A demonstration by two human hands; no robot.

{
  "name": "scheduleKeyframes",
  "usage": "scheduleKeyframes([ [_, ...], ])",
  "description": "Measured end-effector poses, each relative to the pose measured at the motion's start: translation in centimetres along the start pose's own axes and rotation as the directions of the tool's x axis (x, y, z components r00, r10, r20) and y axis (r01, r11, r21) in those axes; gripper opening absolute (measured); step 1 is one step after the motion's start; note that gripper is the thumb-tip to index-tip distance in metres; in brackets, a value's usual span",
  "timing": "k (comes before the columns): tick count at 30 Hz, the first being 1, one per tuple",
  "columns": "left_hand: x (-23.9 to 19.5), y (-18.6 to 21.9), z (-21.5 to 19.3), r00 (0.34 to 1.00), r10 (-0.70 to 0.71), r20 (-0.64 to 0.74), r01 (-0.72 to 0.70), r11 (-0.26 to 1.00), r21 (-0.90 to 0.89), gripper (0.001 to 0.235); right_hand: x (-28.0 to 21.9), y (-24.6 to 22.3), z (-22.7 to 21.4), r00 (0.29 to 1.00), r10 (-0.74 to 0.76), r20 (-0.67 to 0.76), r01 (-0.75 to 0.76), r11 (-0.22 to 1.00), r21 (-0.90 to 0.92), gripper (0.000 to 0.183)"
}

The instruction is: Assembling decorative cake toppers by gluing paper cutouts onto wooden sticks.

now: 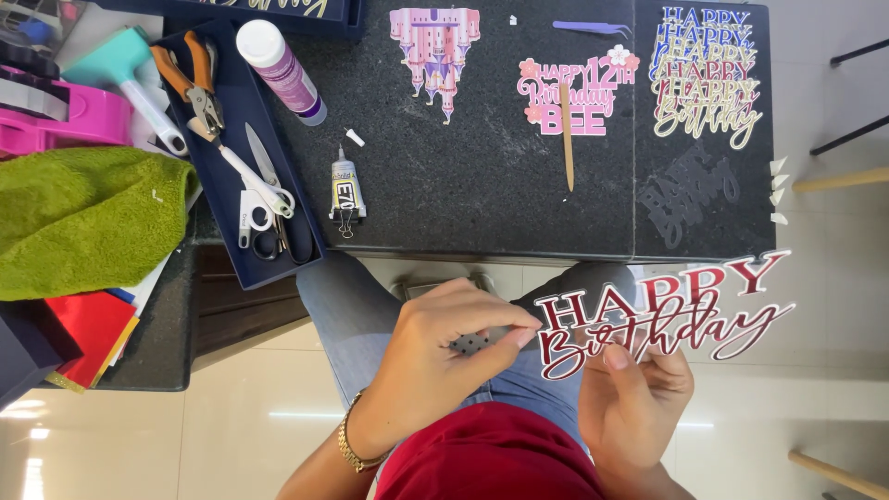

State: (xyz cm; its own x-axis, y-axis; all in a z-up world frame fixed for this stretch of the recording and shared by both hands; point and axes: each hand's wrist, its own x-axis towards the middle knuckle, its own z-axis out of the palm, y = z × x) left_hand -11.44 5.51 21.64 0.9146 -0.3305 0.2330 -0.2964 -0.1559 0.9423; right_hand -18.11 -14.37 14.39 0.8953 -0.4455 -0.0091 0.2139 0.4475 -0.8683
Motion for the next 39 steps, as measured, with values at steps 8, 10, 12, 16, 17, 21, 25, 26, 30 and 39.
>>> scheduleKeyframes([
  [8, 0.4, 0.4, -0.3, 0.994, 0.094, 0.057, -0.1, 0.988, 0.119, 0.013, -0.1, -0.1, 0.5, 1.0, 0.018, -0.002, -0.017, 1.0, 0.023, 0.042],
  [10, 0.5, 0.1, -0.1, 0.995, 0.094, 0.018, -0.096, 0.982, 0.161, 0.012, -0.3, 0.3, -0.1, 1.0, 0.018, -0.004, -0.018, 1.0, 0.025, 0.036],
  [12, 0.5, -0.4, 0.0, 0.995, 0.099, -0.019, -0.093, 0.975, 0.203, 0.011, -0.4, 0.4, -0.4, 1.0, 0.016, -0.007, -0.016, 0.999, 0.028, 0.03],
  [16, 0.4, -1.2, -0.1, 0.992, 0.085, -0.094, -0.07, 0.986, 0.151, 0.008, -0.3, 0.4, -0.4, 1.0, 0.018, -0.025, -0.018, 1.0, 0.02, 0.026],
  [17, 0.4, -1.3, -0.2, 0.99, 0.065, -0.126, -0.048, 0.99, 0.131, 0.009, -0.3, 0.4, -0.3, 1.0, 0.008, -0.024, -0.007, 1.0, 0.022, 0.028],
  [21, 0.1, -1.0, -0.3, 0.997, -0.006, -0.083, 0.007, 1.0, 0.017, 0.021, -0.3, 0.8, -0.5, 1.0, 0.009, -0.014, -0.009, 1.0, 0.005, 0.026],
  [25, 0.3, -1.4, 0.2, 0.996, 0.003, -0.086, -0.004, 1.0, -0.007, 0.014, -0.6, 1.4, -0.7, 1.0, -0.008, 0.015, 0.008, 1.0, -0.008, 0.017],
  [26, 0.5, -1.6, 0.4, 0.993, -0.008, -0.114, 0.008, 1.0, 0.004, 0.012, -0.6, 1.6, -0.9, 1.0, -0.001, 0.001, 0.001, 0.999, -0.036, 0.013],
  [30, 0.3, -3.0, 0.6, 0.992, -0.076, -0.1, 0.069, 0.995, -0.078, 0.021, -0.3, 4.1, -5.3, 0.987, 0.036, -0.154, -0.035, 0.999, 0.009, 0.024],
  [39, 2.4, -13.8, 6.4, 0.867, -0.494, -0.067, 0.487, 0.868, -0.1, 0.039, 10.2, 2.5, -10.1, 0.88, -0.017, -0.474, -0.041, 0.993, -0.112, 0.019],
])
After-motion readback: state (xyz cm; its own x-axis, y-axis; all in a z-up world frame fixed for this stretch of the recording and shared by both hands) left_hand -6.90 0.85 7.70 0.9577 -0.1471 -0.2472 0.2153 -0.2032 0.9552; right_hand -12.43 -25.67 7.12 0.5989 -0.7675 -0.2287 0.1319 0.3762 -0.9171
